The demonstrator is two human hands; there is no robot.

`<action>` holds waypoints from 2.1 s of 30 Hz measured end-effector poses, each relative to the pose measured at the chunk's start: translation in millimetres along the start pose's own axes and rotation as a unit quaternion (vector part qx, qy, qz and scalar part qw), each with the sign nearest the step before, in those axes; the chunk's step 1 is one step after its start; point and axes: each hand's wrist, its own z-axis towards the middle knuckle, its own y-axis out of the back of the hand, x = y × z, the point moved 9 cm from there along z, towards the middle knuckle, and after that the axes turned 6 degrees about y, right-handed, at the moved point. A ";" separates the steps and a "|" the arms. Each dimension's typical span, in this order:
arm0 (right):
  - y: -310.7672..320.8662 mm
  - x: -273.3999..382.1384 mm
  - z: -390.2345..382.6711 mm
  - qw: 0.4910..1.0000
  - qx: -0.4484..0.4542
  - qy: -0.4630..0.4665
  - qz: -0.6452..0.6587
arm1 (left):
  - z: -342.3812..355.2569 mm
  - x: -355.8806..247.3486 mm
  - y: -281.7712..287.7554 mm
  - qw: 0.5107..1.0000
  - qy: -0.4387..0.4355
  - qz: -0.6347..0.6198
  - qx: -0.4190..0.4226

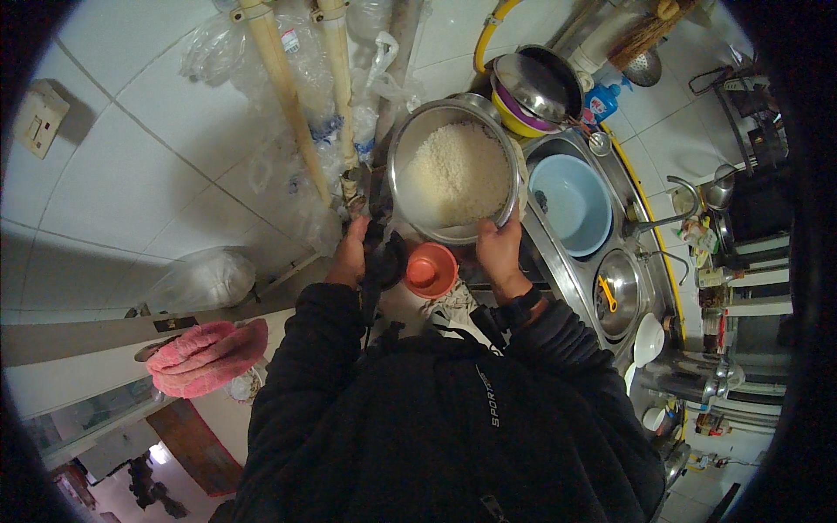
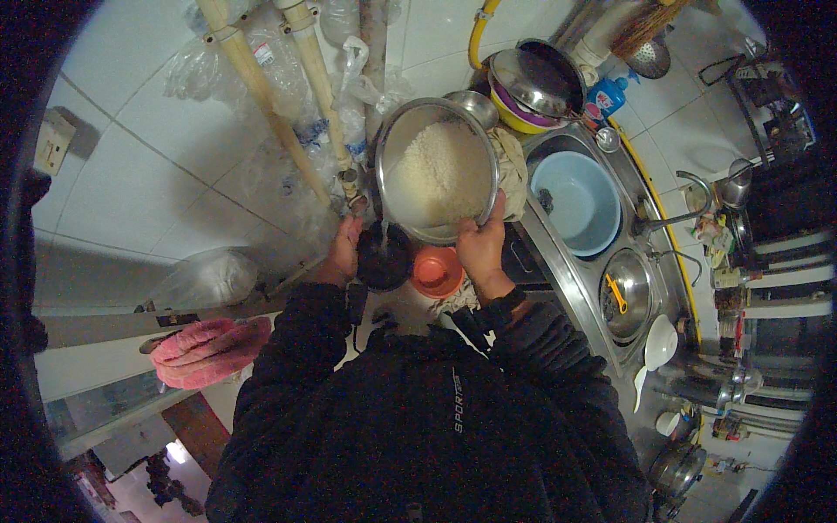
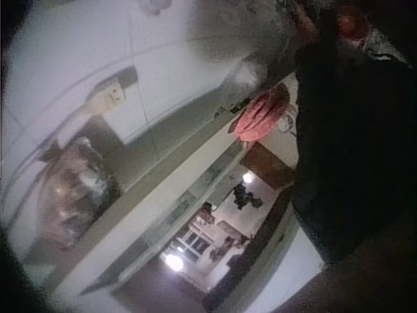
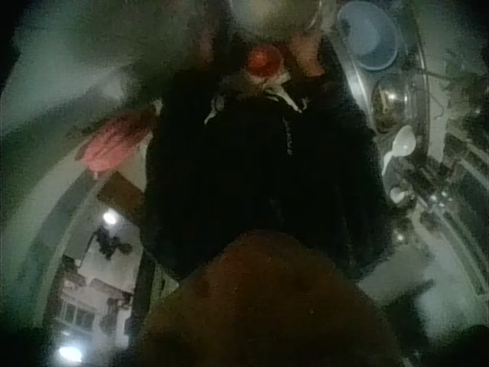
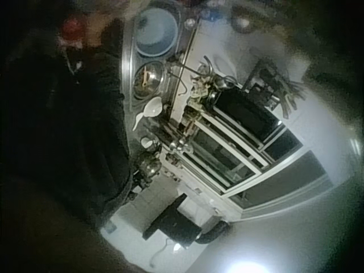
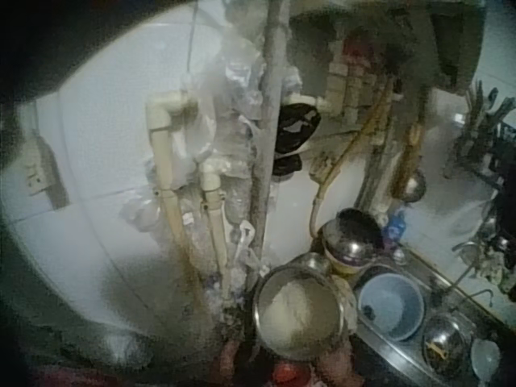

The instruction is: The person washes rice in a metal bowl at the sink, rinsing and draining the water multiple times. They then transfer the rice into a steamer pot, add water, and place the steamer insert on top.

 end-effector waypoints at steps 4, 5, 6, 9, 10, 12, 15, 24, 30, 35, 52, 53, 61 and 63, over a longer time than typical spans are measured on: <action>-1.8 -2.0 0.4 1.000 -0.002 0.004 0.018 | 2.6 2.6 -0.6 0.999 0.011 -0.013 0.031; -2.3 -3.3 0.5 1.000 -0.003 0.003 0.024 | 1.7 3.5 3.1 1.000 0.016 0.003 0.008; -2.5 -4.5 0.6 1.000 -0.003 0.001 0.029 | -0.9 1.2 1.1 1.000 0.003 0.006 0.012; -1.9 -6.0 0.7 1.000 -0.006 0.002 0.003 | -12.4 -3.2 -3.8 1.000 0.003 0.004 -0.022; -2.1 -4.4 0.9 1.000 -0.004 0.011 -0.002 | -16.7 -6.8 -7.2 0.999 0.002 0.001 -0.032; -2.1 -2.6 0.9 1.000 0.000 0.019 -0.012 | -27.4 -15.4 -16.9 0.999 -0.006 0.001 -0.033; -2.4 -3.3 0.8 1.000 0.001 0.019 -0.024 | -46.3 -23.8 -30.5 1.000 -0.003 -0.001 -0.024; -3.3 -52.3 -15.5 0.953 -0.015 -0.209 0.218 | -68.2 -39.4 -45.9 0.994 -0.040 0.073 0.077; 46.2 -43.2 -61.5 0.804 -0.036 -0.423 0.416 | -56.2 -53.3 -3.6 0.910 -0.189 0.344 0.136; 60.3 -51.7 -61.1 0.845 -0.021 -0.359 0.395 | -62.5 -46.4 -23.8 0.834 -0.187 0.507 0.111; 314.4 -129.4 -87.6 0.852 -0.096 -0.376 0.352 | -123.7 187.4 -359.3 0.933 0.110 0.242 0.243; 333.1 -126.5 -84.8 0.867 -0.056 -0.314 0.383 | -116.8 206.5 -363.8 0.939 0.137 0.237 0.207; 443.8 -130.7 -117.1 0.899 0.056 -0.316 0.298 | -161.2 238.7 -474.5 0.568 -0.210 0.721 0.336; 462.8 -134.8 -135.6 0.892 0.040 -0.327 0.310 | -137.7 261.1 -464.1 0.814 0.076 0.498 0.289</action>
